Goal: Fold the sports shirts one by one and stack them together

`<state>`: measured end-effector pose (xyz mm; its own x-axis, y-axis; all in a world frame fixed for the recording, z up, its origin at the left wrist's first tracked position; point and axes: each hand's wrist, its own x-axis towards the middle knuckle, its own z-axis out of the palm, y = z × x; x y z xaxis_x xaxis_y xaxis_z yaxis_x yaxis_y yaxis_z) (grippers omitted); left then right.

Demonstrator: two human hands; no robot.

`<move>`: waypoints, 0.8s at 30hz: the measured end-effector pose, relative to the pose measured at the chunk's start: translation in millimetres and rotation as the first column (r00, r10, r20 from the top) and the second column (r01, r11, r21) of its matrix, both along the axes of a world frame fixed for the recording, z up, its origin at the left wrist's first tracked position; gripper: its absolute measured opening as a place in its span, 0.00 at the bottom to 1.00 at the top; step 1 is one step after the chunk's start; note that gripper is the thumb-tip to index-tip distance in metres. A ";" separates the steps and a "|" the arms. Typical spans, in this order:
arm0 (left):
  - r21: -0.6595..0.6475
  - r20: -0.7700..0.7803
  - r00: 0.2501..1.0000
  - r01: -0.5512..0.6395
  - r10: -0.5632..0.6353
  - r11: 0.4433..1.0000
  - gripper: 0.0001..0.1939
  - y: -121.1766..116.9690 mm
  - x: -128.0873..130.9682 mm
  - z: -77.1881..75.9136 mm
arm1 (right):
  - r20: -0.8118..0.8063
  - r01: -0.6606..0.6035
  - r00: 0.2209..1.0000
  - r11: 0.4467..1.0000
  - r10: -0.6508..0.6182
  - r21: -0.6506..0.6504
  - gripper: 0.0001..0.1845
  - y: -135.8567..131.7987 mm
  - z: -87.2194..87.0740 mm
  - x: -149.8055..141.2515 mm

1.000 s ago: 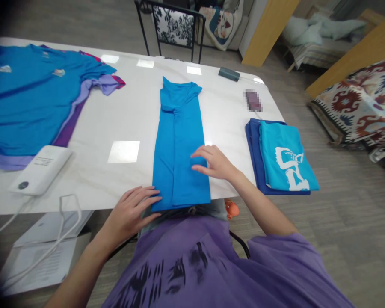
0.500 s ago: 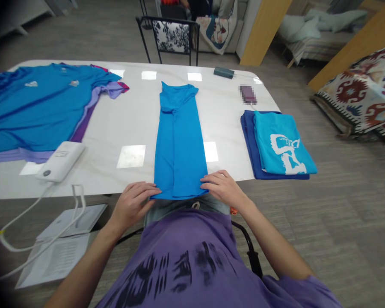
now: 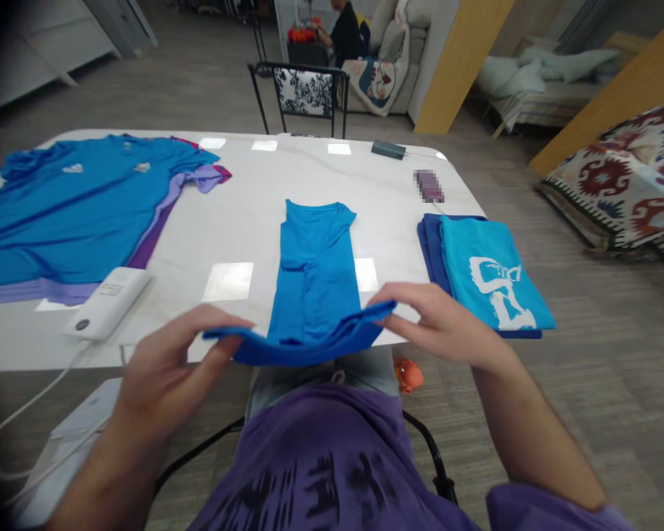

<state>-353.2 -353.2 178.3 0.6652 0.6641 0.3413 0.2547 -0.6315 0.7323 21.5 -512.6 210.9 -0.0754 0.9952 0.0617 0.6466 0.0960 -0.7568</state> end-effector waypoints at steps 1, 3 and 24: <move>0.035 0.016 0.996 -0.086 0.085 0.996 0.08 25.3 20.9 2.0 | 0.019 0.076 0.997 0.996 -0.077 0.045 0.15 28.5 3.2 10.9; 0.089 0.075 0.974 -0.222 0.216 0.971 0.14 85.9 66.4 0.5 | 0.027 0.197 0.979 0.974 -0.201 0.110 0.20 91.7 2.1 33.7; -0.046 -0.598 0.760 -0.347 0.253 0.937 0.28 342.6 242.9 -130.1 | 0.484 0.561 0.764 0.810 -0.427 -0.171 0.24 341.4 -168.5 132.9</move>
<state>-110.4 -10.5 48.2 0.4625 0.8729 -0.1554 0.8149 -0.3495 0.4624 154.4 -171.2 42.5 0.4807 0.8634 -0.1534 0.7895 -0.5022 -0.3529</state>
